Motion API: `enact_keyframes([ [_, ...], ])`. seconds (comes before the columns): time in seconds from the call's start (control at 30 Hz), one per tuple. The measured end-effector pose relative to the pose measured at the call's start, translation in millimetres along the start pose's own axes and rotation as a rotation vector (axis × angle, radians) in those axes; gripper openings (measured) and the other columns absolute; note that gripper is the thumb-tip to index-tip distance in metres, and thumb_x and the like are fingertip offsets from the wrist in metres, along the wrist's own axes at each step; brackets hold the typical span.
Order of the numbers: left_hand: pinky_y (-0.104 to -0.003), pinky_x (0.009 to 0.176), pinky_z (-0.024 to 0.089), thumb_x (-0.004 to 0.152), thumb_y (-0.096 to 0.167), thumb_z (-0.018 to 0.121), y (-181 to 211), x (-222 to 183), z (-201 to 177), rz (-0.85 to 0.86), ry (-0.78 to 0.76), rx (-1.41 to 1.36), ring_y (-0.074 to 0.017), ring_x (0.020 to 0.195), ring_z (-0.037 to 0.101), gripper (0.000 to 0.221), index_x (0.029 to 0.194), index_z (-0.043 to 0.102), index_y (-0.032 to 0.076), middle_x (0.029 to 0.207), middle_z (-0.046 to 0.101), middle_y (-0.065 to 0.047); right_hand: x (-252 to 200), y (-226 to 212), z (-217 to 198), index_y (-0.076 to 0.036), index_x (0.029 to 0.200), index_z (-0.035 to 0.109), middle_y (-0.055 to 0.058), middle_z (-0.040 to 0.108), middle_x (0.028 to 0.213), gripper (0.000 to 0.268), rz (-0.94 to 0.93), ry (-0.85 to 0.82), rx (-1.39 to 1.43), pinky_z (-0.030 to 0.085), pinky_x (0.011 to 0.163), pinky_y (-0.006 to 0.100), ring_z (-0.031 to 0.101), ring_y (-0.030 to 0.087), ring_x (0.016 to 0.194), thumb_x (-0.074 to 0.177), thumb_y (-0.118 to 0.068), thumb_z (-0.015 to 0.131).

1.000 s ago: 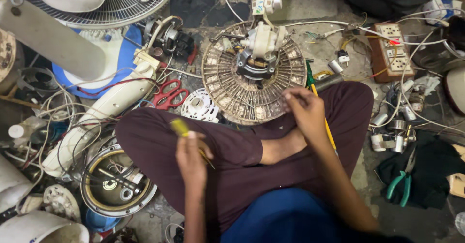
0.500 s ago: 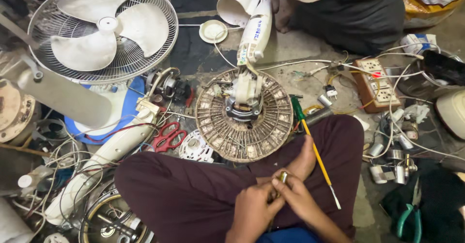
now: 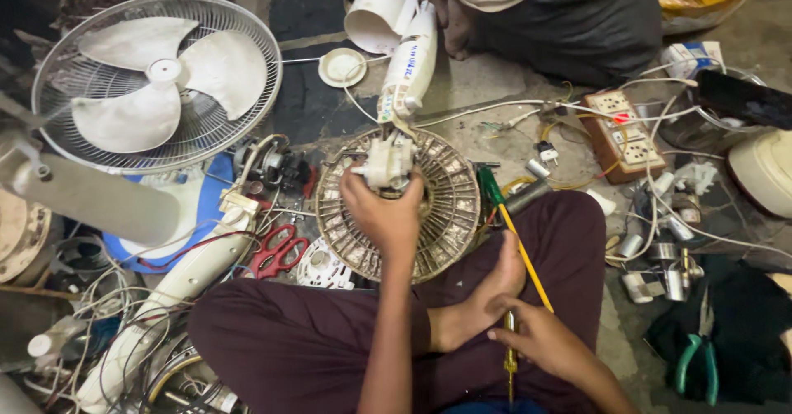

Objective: The person sits on the floor and disassembles a white electric fan motor using a screwdriver. They remove the motor housing, separate the internal components, and manipulate the wiring and rotor assembly.

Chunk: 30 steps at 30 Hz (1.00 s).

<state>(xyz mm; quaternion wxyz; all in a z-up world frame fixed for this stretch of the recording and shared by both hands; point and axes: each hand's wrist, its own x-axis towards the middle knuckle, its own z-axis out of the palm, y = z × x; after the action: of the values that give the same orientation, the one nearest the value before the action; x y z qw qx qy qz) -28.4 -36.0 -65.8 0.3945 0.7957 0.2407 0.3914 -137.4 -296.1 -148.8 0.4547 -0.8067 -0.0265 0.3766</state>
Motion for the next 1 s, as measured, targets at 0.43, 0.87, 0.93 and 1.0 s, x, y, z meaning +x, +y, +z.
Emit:
enact_keyframes([
  [0.43,-0.052,0.117,0.031,0.067,0.025,0.097,-30.9,-26.8,-21.2,0.052,-0.207,-0.171,-0.0472,0.142,0.034,0.117,0.153,0.024,-0.005,0.151,0.032,-0.034,69.6,-80.7,-9.1,-0.003,0.132,0.059,0.002,0.071,0.101,0.036,-0.508,0.255,0.312,0.048,0.058,0.024,0.064,0.006,0.080,0.096,-0.007,0.060],
  [0.87,-0.052,0.115,0.035,0.065,0.023,0.095,-30.6,-34.7,6.4,-0.097,-0.086,-0.097,-0.0469,0.134,0.047,0.109,0.147,0.031,-0.008,0.142,0.045,-0.032,106.3,-88.1,-6.2,0.001,0.123,0.070,0.001,0.071,0.092,0.028,-0.607,0.373,0.468,0.053,0.073,0.021,0.066,0.007,0.082,0.097,-0.008,0.066],
  [0.93,-0.051,0.116,0.036,0.066,0.022,0.094,-26.6,-33.6,6.4,-0.116,-0.076,-0.127,-0.0460,0.134,0.049,0.106,0.147,0.032,-0.008,0.141,0.047,-0.031,111.2,-84.7,-11.0,0.000,0.124,0.071,0.001,0.071,0.091,0.028,-0.599,0.343,0.500,0.051,0.071,0.020,0.065,0.007,0.082,0.099,-0.010,0.066],
  [1.0,-0.050,0.113,0.038,0.066,0.022,0.093,-23.7,-33.3,5.1,-0.115,-0.076,-0.112,-0.0465,0.131,0.050,0.104,0.146,0.032,-0.008,0.140,0.048,-0.032,114.9,-79.2,-16.9,-0.001,0.125,0.071,0.001,0.071,0.088,0.029,-0.570,0.267,0.526,0.048,0.067,0.019,0.063,0.006,0.078,0.099,-0.013,0.064],
])
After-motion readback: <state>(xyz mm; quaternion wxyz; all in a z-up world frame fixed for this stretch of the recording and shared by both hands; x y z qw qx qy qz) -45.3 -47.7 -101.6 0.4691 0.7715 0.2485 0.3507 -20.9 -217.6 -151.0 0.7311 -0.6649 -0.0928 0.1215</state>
